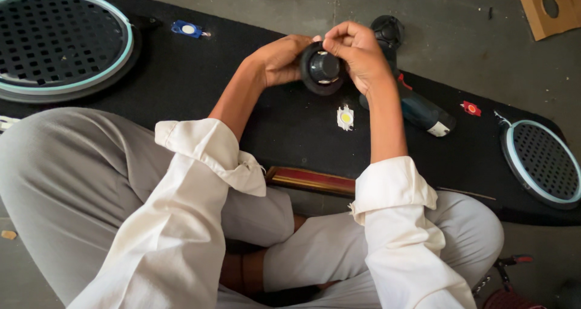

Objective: The person sits on the floor and uses a power drill to attach a circular black component to a large black speaker box. They then use a manual screwdriver to tighten the screws further.

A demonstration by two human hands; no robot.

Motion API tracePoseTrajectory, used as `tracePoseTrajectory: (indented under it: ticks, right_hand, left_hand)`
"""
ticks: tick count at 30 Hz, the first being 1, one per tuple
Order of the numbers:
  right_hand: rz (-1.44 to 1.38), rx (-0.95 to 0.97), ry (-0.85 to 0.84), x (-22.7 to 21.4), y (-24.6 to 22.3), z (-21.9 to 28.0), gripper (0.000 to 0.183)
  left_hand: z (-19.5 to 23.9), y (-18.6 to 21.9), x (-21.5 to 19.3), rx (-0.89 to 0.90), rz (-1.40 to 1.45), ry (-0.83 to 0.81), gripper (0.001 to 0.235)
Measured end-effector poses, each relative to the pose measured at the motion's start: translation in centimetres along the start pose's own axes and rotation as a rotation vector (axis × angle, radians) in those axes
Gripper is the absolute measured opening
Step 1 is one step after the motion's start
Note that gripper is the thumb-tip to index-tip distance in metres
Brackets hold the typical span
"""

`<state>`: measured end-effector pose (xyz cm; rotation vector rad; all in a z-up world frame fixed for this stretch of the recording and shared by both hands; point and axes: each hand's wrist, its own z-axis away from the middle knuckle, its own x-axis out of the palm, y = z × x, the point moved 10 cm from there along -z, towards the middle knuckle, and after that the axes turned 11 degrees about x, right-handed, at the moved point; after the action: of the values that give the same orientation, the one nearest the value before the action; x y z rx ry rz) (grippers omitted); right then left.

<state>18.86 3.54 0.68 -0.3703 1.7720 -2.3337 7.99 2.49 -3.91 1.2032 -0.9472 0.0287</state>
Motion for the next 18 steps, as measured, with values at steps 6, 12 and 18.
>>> tracePoseTrajectory:
  ticks: [6, 12, 18]
  right_hand:
    - [-0.021, 0.232, 0.078, -0.9, 2.6, -0.1, 0.021]
    - [-0.289, 0.054, 0.05, -2.6, 2.1, -1.4, 0.018]
    - [0.464, 0.276, 0.606, -11.6, 3.3, -5.4, 0.026]
  left_hand:
    - [-1.1, -0.9, -1.0, 0.039, 0.104, 0.009, 0.021]
    - [-2.3, -2.4, -6.2, 0.055, 0.145, 0.256, 0.026]
    - [-1.0, -0.1, -11.0, 0.253, -0.033, 0.565, 0.036]
